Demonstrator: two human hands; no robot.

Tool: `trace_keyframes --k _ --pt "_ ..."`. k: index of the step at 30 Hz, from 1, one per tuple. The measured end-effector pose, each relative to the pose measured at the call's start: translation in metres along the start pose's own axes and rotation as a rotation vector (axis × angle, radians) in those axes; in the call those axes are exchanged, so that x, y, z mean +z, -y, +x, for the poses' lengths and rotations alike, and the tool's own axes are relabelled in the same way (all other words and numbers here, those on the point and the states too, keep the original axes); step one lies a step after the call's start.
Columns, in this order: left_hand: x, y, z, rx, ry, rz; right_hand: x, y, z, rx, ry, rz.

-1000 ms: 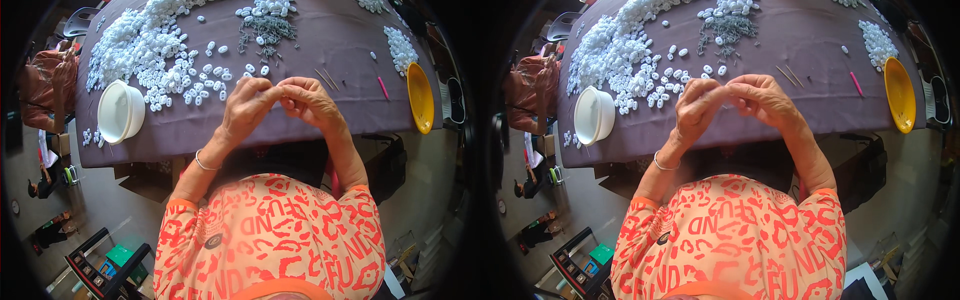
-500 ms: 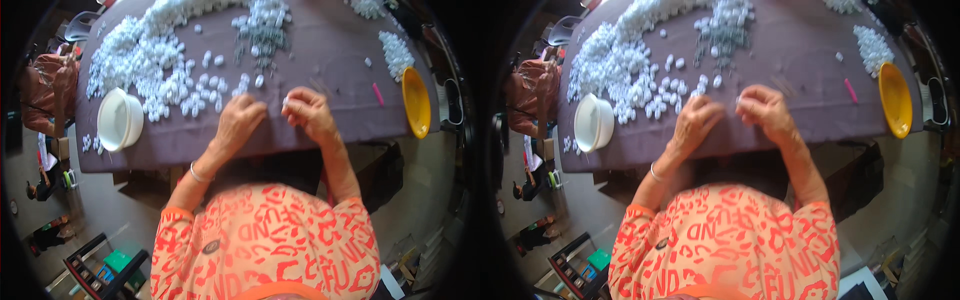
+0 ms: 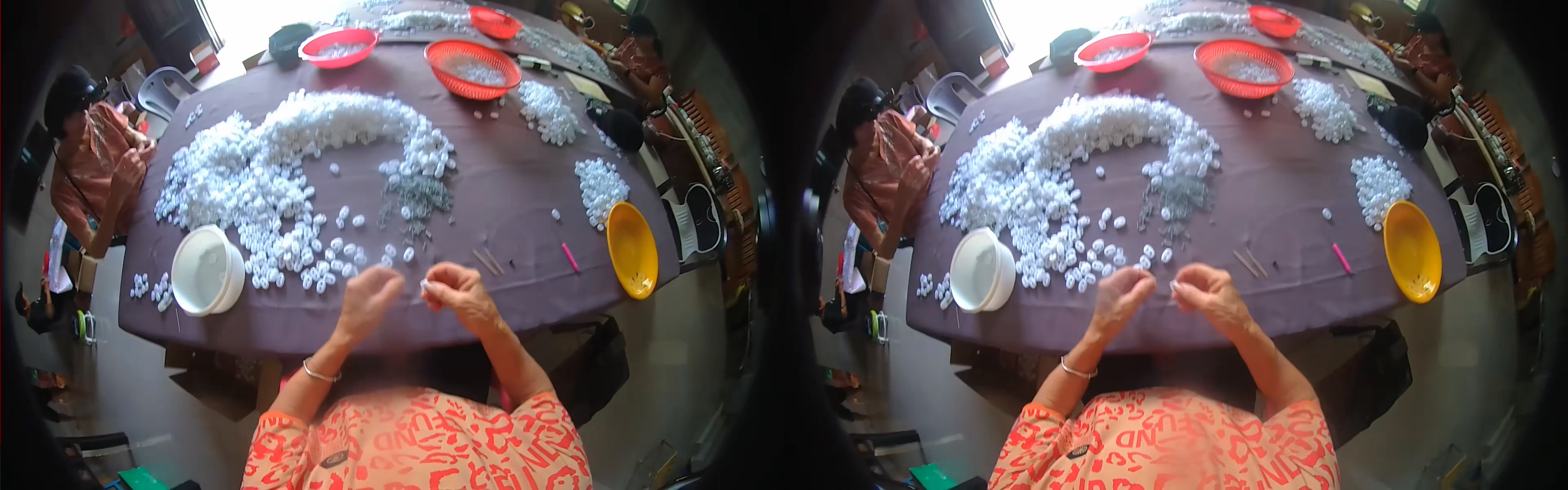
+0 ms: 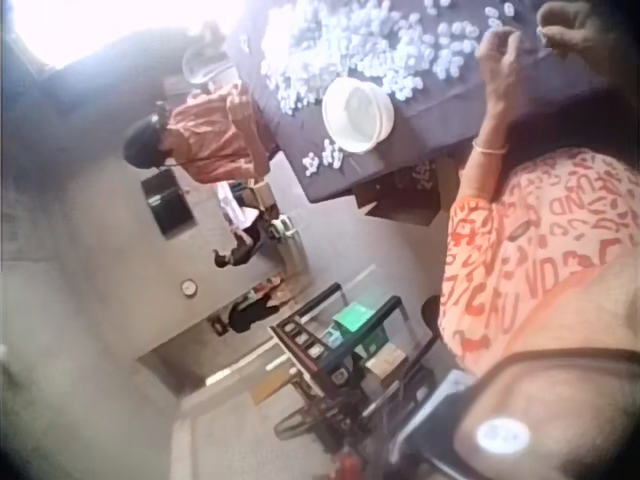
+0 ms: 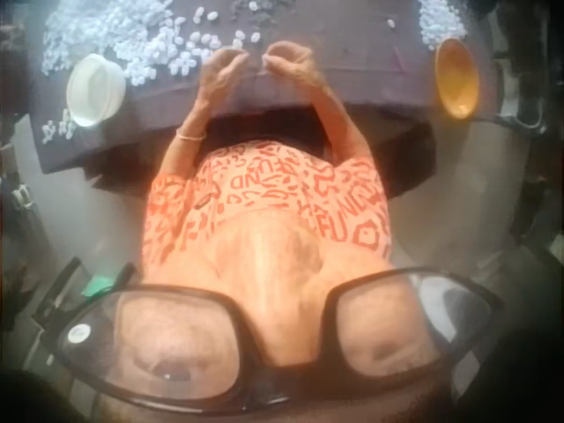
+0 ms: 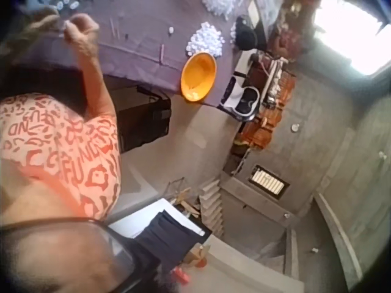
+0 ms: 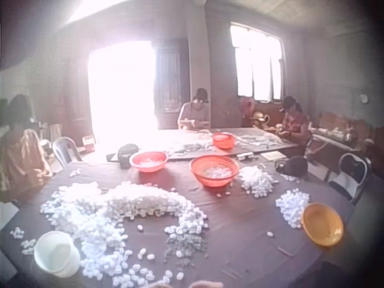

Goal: The person puts on eyeglasses, sorts plastic parts and springs on the table, and assembles the plastic components by hand.

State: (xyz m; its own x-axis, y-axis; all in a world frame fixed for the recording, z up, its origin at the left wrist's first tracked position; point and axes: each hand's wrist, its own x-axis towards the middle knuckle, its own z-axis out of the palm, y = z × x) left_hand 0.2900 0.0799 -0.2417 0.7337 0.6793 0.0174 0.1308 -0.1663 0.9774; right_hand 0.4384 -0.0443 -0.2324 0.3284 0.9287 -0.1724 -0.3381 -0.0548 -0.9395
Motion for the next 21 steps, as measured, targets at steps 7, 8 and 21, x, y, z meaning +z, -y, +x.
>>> trace_keyframes --k 7,8,21 --pt "-0.020 -0.018 0.007 -0.159 0.110 -0.398 0.021 0.028 0.018 -0.077 -0.042 -0.129" --pt "-0.021 -0.017 0.006 -0.168 0.124 -0.453 0.023 0.029 0.018 -0.077 -0.031 -0.149" --pt "-0.029 -0.019 -0.016 -0.236 0.171 -0.386 0.040 0.020 0.005 -0.027 0.026 -0.223"
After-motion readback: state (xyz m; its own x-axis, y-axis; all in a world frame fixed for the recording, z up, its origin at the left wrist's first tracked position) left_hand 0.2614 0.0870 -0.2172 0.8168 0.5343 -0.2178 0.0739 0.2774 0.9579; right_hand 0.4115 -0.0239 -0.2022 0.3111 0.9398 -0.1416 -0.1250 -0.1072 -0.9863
